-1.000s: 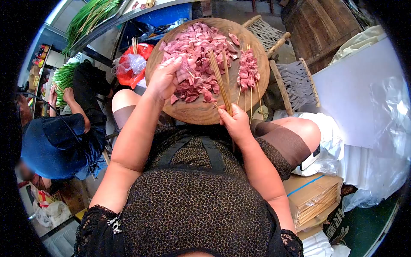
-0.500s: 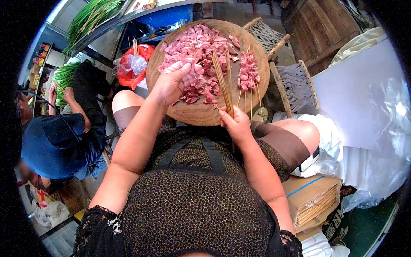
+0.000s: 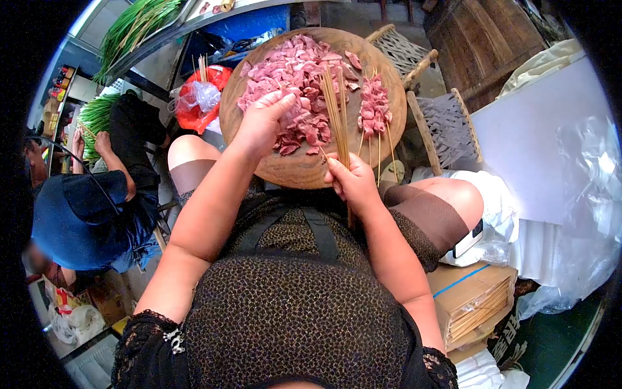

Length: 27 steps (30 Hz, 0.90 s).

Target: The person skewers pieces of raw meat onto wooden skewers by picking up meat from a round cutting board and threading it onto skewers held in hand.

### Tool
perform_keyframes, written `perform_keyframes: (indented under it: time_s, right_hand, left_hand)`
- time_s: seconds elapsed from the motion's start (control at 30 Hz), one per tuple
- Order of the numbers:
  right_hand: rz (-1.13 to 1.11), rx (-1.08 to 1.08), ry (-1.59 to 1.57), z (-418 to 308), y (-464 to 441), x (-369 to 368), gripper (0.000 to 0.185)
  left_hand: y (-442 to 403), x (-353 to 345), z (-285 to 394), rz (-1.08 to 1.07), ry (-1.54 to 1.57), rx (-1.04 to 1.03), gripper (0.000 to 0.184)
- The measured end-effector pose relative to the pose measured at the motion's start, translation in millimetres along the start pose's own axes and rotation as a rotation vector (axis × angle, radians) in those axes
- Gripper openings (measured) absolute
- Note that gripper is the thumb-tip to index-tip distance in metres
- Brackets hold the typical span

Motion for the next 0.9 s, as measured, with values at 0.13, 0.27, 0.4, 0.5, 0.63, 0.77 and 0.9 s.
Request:
perform_keyframes:
  time_s: [0.13, 0.27, 0.4, 0.5, 0.63, 0.77, 0.9]
  right_hand:
    - [-0.006, -0.029, 0.050, 6.1, -0.7, 3.3, 0.021]
    - [-0.014, -0.016, -0.007, 13.6, -4.7, -1.8, 0.019]
    - [0.023, 0.050, 0.003, 9.1, -1.9, -3.4, 0.017]
    - [0.015, 0.108, -0.007, 14.0, -6.5, -4.0, 0.021]
    - [0.024, 0.099, 0.023, 10.3, -3.4, -6.4, 0.021]
    - [0.026, 0.112, 0.014, 10.4, -3.1, -7.2, 0.020]
    - [0.014, 0.115, -0.003, 12.6, -5.0, -7.9, 0.017]
  left_hand:
    - [-7.9, 7.7, 16.3, 0.091, 0.024, -0.107, 0.021]
    - [-13.2, -7.7, -11.8, 0.041, 0.317, -0.043, 0.022]
    - [-20.2, -12.4, -25.5, 0.052, 0.419, -0.094, 0.015]
    - [-17.1, -17.4, -26.0, 0.035, 0.466, -0.071, 0.012]
    - [-14.5, -20.7, -24.0, 0.041, 0.433, -0.075, 0.009]
    - [-11.1, -25.8, -23.4, 0.043, 0.412, -0.061, 0.011]
    - [-7.7, -28.0, -26.5, 0.067, 0.360, -0.048, 0.016]
Point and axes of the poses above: each hand's wrist, its own y-axis away from the middle knuckle, its own x-axis out of the back of the hand, z = x × y, the point moved 7 cm from there along -y, towards the middle knuckle, and after that the axes turned 8 degrees about z, right-handed, at the moved point
